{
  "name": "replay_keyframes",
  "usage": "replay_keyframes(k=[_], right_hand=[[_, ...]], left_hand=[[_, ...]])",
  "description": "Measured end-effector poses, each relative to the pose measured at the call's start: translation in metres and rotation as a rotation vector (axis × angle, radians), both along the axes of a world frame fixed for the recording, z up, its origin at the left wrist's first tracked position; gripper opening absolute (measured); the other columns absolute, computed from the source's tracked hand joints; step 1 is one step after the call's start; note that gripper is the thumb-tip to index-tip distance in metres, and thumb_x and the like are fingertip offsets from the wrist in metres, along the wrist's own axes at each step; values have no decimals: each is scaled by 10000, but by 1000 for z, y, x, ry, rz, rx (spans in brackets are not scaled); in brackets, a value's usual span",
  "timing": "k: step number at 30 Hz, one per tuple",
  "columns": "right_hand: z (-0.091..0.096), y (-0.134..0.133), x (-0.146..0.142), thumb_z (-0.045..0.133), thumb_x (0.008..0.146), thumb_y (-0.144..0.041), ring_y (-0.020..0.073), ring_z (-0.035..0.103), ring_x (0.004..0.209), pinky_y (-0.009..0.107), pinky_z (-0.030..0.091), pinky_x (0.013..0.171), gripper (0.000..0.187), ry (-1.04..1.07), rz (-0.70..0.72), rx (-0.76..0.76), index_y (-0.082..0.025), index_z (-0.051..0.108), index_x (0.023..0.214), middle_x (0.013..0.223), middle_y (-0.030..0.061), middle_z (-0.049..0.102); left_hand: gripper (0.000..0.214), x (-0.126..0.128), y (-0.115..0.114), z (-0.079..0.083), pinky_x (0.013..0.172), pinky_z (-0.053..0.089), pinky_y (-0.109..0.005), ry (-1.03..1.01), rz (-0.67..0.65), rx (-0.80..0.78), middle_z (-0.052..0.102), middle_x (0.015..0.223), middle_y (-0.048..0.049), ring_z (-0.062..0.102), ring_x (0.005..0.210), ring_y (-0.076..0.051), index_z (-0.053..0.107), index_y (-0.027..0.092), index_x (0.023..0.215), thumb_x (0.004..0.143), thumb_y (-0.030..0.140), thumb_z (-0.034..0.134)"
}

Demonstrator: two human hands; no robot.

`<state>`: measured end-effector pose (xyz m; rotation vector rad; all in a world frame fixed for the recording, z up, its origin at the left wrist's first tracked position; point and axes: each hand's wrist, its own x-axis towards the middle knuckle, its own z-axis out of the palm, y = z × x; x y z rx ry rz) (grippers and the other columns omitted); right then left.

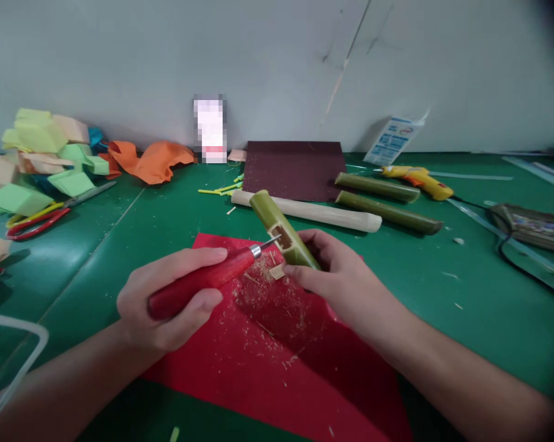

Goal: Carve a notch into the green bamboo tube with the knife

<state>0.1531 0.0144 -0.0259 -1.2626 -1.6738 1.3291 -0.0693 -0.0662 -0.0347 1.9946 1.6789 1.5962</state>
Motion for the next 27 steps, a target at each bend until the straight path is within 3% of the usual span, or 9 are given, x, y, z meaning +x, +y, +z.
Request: replay_keyframes(k=[4,8,10,13,18,23,27], right_hand=[[-5,0,0,652,714,-228,116,528,596,248,393,505,260,189,-32,-183,-190,630,970,758,-2,609],[-10,2,2,679,719,-242,105,513,604,241,381,525,305,229,-28,-203,-197,634,1017,783,-8,603],[-10,2,2,678,756,-303,136,571,670,264,432,573,310,208,-7,-165,-202,634,1046,847,17,641],[-11,1,3,651,802,-391,188,637,774,307,496,636,359,122,7,-41,-210,616,1110,962,54,689],[-17,0,5,616,810,-364,244,671,880,362,530,669,437,-125,-51,228,-200,569,1213,1080,94,712],[-23,0,8,584,830,-366,256,683,878,394,536,698,445,-262,-61,325,-215,558,1248,1069,88,723],[-25,2,8,573,833,-361,240,684,811,384,531,662,425,-321,-80,375,-227,567,1236,1032,75,729]], left_hand=[[269,0,7,4,690,587,-266,96,-74,35,767,1006,17,712,785,-165,705,304,1088,819,317,692],[241,0,10,3,680,583,-247,68,-74,-66,771,1002,30,717,773,-152,716,313,1074,836,321,681],[229,1,10,2,677,583,-245,26,-79,-106,770,1011,34,719,790,-157,726,330,1066,843,338,676],[209,4,11,-2,615,579,-258,-191,-45,-177,775,922,12,701,683,-154,744,327,1043,859,379,660],[267,4,17,-8,511,556,-279,-458,-87,-352,733,688,-32,639,541,-162,751,272,1054,866,428,642],[286,6,25,-8,549,585,-288,-639,-104,-506,774,853,-68,673,583,-166,748,252,1050,849,438,668],[322,8,27,-5,633,613,-305,-619,-123,-643,769,993,-84,724,714,-197,730,247,1099,844,438,678]])
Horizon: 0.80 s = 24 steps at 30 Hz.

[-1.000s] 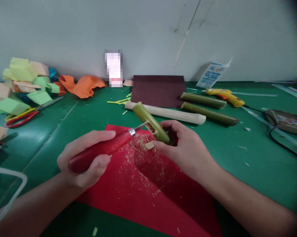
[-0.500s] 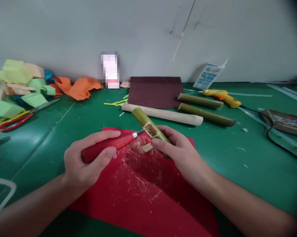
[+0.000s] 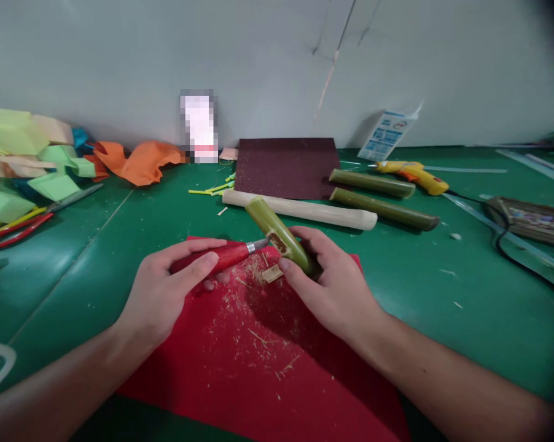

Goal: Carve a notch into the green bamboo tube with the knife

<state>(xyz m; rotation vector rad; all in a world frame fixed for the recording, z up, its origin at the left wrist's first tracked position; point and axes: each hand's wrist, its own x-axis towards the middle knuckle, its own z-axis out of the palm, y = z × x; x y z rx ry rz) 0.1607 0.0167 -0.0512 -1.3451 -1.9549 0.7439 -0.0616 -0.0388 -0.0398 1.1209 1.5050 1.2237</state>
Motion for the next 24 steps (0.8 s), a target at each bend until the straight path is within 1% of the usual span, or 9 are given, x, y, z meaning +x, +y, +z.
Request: replay_keyframes(k=[2,3,6,7,9,14,17,20,24], right_hand=[[0,1,-1,568,834,-359,233,680,787,379,527,648,407,-25,-1,27,-226,579,1218,1010,70,730],[0,1,-1,567,832,-357,233,678,786,381,527,650,396,-37,1,42,-225,588,1205,1003,69,730],[0,1,-1,567,824,-346,244,681,820,395,535,678,374,-64,11,72,-216,608,1172,1008,69,730],[0,1,-1,567,822,-342,249,684,829,397,536,680,373,-70,13,80,-211,611,1168,1008,70,731],[1,1,-1,565,818,-330,255,687,842,395,537,678,373,-84,21,101,-201,615,1164,998,73,734],[1,0,-1,568,809,-303,256,686,862,384,538,684,385,-114,54,160,-189,610,1174,981,73,735],[-1,0,0,567,811,-301,262,683,879,395,541,709,397,-125,59,186,-187,601,1190,1006,80,733],[-2,1,1,547,832,-300,265,677,895,400,540,726,390,-132,98,194,-170,593,1197,1018,91,728],[-3,2,1,529,861,-302,254,671,900,399,540,741,363,-117,190,193,-171,592,1194,1028,93,719]], left_hand=[[322,0,1,2,610,604,-294,113,-24,4,763,1025,-76,723,725,-197,729,262,1100,853,457,658],[307,-1,1,3,614,601,-291,201,-25,32,760,1041,-64,725,753,-202,735,276,1082,858,466,646],[237,-3,3,5,745,600,-309,508,-15,198,762,1050,-14,720,899,-219,754,307,995,876,459,615],[225,-4,3,6,787,592,-313,585,-19,248,765,1037,-1,716,929,-220,757,311,975,887,449,602],[227,-6,4,7,802,582,-303,675,-30,312,771,1012,14,715,934,-215,757,312,963,909,431,571],[222,-7,0,9,773,580,-268,750,-34,412,775,1007,25,722,895,-196,752,301,993,925,371,553],[221,-6,-3,9,773,579,-268,780,-41,436,776,1004,25,724,875,-191,750,300,1008,924,352,553],[236,-5,-1,9,737,579,-277,775,-26,389,780,985,21,725,856,-200,761,301,968,920,397,551],[256,-3,2,8,682,575,-283,686,-6,296,784,902,11,722,811,-209,769,284,869,897,444,571]])
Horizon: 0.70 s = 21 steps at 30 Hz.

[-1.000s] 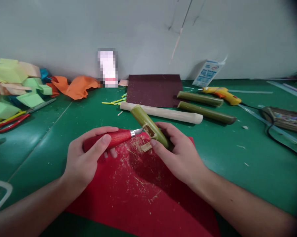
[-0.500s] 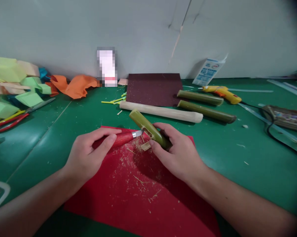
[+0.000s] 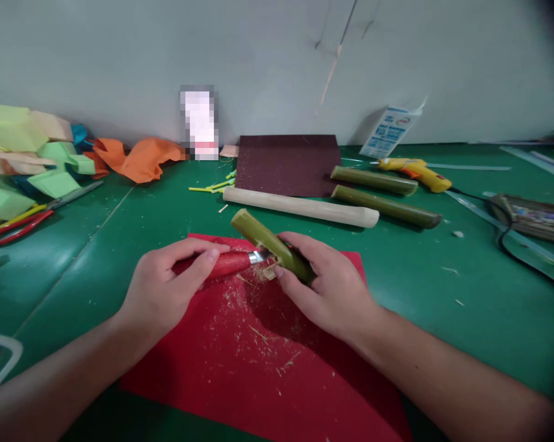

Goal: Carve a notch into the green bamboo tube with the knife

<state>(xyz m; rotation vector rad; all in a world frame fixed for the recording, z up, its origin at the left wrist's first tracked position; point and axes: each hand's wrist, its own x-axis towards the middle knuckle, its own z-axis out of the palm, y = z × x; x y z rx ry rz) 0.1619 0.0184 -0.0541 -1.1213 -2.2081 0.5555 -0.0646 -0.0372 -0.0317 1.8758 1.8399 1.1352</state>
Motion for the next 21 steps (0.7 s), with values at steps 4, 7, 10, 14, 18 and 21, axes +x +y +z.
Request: replay_keyframes(k=[4,7,10,14,18,21], right_hand=[[2,-1,-1,514,881,-309,237,675,866,373,536,695,317,28,26,16,-179,597,1158,1029,90,721],[4,-2,0,523,870,-311,229,677,839,364,534,681,343,56,11,46,-166,589,1174,1010,88,724],[6,-3,1,526,851,-294,222,674,812,355,530,667,362,88,-3,65,-139,591,1171,954,83,723],[3,-2,1,514,840,-281,211,666,796,336,524,641,380,102,-22,71,-128,587,1180,936,86,717],[1,1,2,516,834,-293,196,658,760,326,520,634,387,127,-34,71,-133,592,1178,931,78,717],[0,2,2,519,830,-295,190,657,748,323,522,641,390,144,-39,48,-140,597,1180,931,70,719]], left_hand=[[247,1,0,2,653,566,-273,-30,-15,-29,776,861,12,716,786,-200,760,274,853,894,430,574],[222,1,-2,6,678,580,-284,-31,-5,23,768,807,20,719,754,-194,761,288,865,897,402,572],[175,0,-5,9,709,593,-288,33,-34,95,770,860,17,723,782,-193,744,290,927,889,369,592],[188,2,-11,9,696,580,-264,245,-136,265,756,930,-6,704,769,-170,688,265,1016,846,339,659],[209,6,-17,12,662,541,-227,419,-243,396,727,862,-2,663,694,-120,651,208,1050,843,237,666],[207,7,-19,14,662,523,-225,477,-267,432,715,855,-8,663,713,-115,656,172,1041,841,223,675]])
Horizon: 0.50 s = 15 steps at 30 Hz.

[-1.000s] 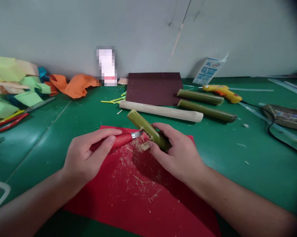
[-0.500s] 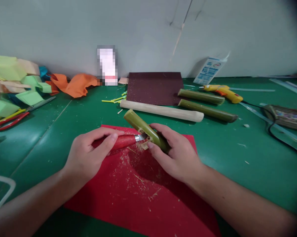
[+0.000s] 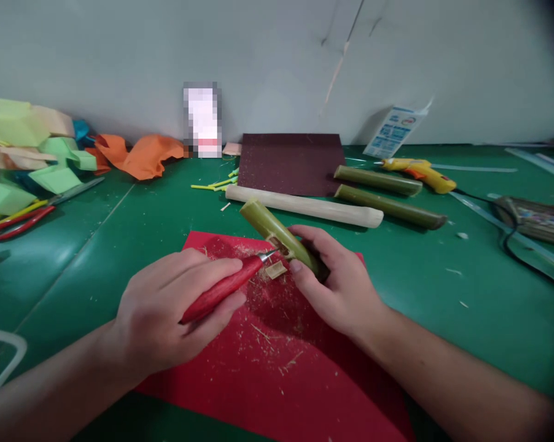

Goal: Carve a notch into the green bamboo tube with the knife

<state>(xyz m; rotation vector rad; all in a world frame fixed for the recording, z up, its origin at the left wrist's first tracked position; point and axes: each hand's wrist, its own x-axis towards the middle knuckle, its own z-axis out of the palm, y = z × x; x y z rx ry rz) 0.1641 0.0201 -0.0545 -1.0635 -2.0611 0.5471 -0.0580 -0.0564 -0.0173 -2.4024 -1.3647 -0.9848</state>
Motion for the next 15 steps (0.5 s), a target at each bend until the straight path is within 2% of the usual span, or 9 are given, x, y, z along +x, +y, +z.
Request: replay_keyframes(k=[4,10,15], right_hand=[[-2,0,0,520,839,-309,215,676,826,342,532,679,406,20,-7,-71,-146,587,1204,1002,81,722],[-5,0,0,505,875,-328,218,679,875,322,523,652,384,69,8,-128,-161,577,1214,1081,92,717],[-5,0,-1,510,877,-343,225,680,905,327,523,660,403,93,-1,-165,-163,566,1233,1123,97,711]], left_hand=[[250,-2,-3,1,677,531,-255,62,-23,8,698,871,-30,669,745,-140,661,162,1077,839,236,683],[314,-2,-6,2,648,551,-286,151,-124,15,682,831,-74,671,721,-172,614,95,1182,906,236,561],[331,0,-6,1,674,572,-286,158,-132,9,682,849,-82,672,732,-177,602,78,1202,908,223,554]])
